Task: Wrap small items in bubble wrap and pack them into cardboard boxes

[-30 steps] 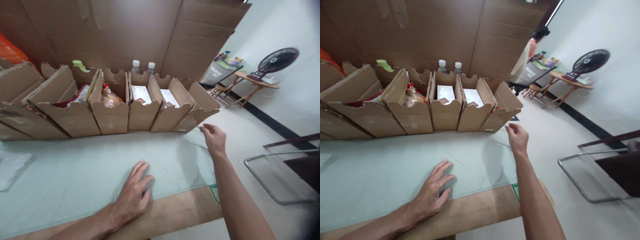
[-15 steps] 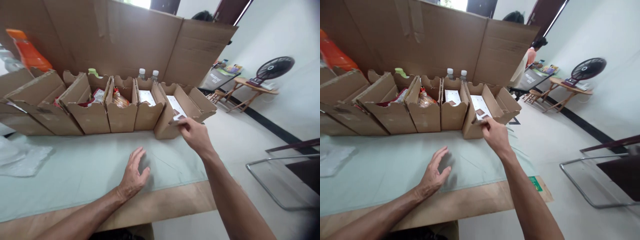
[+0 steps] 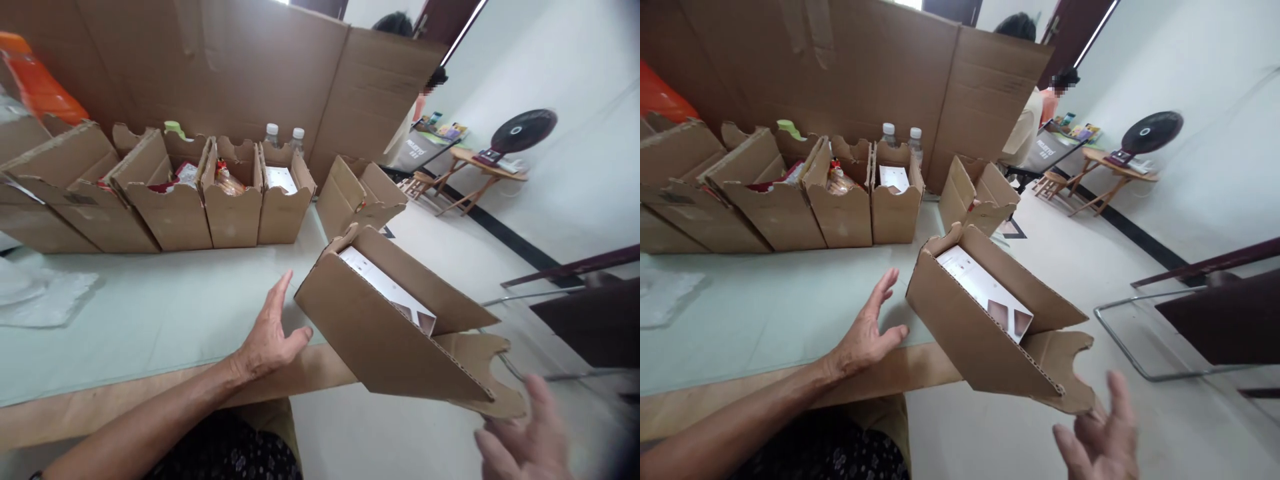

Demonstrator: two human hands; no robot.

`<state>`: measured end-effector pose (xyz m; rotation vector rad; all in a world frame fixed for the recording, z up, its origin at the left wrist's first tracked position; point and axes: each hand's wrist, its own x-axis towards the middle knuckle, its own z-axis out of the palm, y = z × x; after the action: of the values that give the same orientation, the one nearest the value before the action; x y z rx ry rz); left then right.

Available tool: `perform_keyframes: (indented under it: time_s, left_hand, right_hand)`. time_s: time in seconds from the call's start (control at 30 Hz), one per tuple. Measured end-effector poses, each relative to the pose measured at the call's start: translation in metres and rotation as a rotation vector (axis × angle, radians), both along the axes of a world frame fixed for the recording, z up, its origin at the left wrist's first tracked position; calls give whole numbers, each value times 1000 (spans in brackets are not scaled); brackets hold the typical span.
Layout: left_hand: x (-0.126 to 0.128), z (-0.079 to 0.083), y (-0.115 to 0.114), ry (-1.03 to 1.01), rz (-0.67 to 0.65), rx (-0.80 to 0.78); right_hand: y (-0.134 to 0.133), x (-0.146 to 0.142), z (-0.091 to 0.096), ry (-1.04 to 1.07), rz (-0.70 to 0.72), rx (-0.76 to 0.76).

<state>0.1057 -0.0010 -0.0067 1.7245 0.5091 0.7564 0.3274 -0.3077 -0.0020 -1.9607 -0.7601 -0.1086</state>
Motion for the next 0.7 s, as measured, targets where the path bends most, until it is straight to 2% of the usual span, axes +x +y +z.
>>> perform_keyframes:
  time_s: [0.1, 0.17, 0.23, 0.3, 0.4, 0.57, 0.7]
  left_hand:
    - [9, 8, -7, 10, -53, -62]
    - [11, 8, -5, -10, -34, -80]
    - [7, 6, 2, -63, 44, -105]
    - [-6, 3, 11, -107, 150, -136]
    - [-39, 3, 26, -102, 283, -115]
    - [-96, 4, 50, -101, 504, -76]
    - [-114, -6, 72, -88, 639, -54]
  right_hand:
    - [18, -5, -14, 82, -20, -94]
    - [46, -11, -11, 60, -53, -126]
    - [78, -17, -2, 18, -20, -91]
    - [109, -24, 7, -11, 82, -42]
    - [152, -30, 13, -26, 250, -44]
    - [230, -42, 9, -41, 489, -50]
    - [278, -50, 2, -5, 598, -62]
